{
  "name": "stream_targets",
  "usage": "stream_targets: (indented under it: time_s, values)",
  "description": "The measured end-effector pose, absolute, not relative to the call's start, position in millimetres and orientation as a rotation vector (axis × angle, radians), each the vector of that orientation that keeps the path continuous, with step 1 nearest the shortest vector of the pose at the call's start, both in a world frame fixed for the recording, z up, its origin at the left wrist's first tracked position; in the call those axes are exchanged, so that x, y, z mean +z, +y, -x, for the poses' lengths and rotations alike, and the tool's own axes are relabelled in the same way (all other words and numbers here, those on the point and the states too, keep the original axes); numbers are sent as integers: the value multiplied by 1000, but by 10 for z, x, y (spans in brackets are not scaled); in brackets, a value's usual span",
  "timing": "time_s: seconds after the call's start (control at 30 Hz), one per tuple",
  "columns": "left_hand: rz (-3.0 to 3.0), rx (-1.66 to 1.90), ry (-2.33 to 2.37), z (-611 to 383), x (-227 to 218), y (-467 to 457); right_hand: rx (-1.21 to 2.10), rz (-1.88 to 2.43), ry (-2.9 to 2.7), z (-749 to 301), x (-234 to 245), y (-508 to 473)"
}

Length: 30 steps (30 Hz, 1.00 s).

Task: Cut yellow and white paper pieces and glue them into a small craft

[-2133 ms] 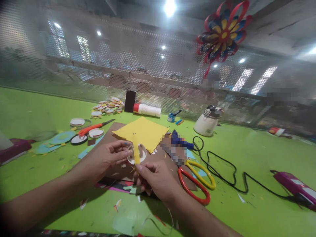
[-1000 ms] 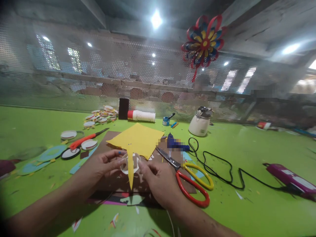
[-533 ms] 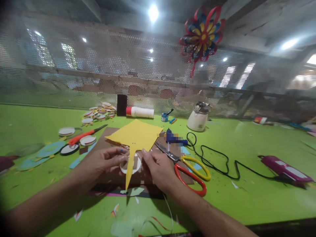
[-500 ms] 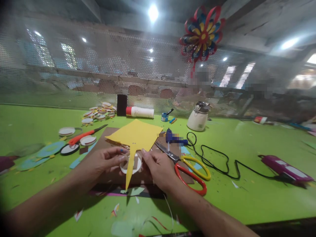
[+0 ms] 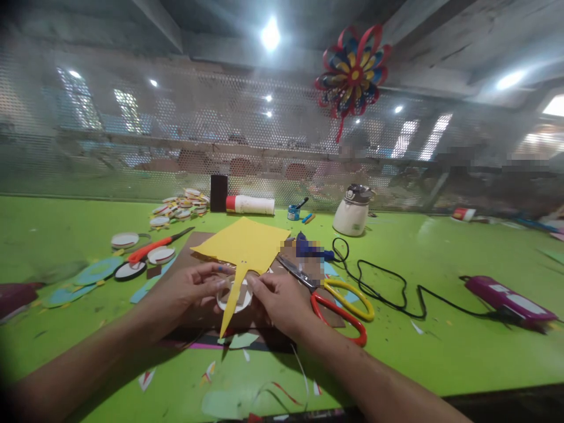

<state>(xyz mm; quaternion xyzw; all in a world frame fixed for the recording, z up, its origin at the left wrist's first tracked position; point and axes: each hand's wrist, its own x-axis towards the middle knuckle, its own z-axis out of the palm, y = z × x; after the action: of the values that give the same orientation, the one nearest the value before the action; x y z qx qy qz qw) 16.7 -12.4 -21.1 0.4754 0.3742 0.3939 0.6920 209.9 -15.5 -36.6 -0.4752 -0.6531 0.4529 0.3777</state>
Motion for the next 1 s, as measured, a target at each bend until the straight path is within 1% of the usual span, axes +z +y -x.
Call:
stream_targets:
  time_s: [1.0]
  values:
    - [-1198, 913, 807, -107, -299, -80, 1132, 1176, -1677, -2096, -428, -147]
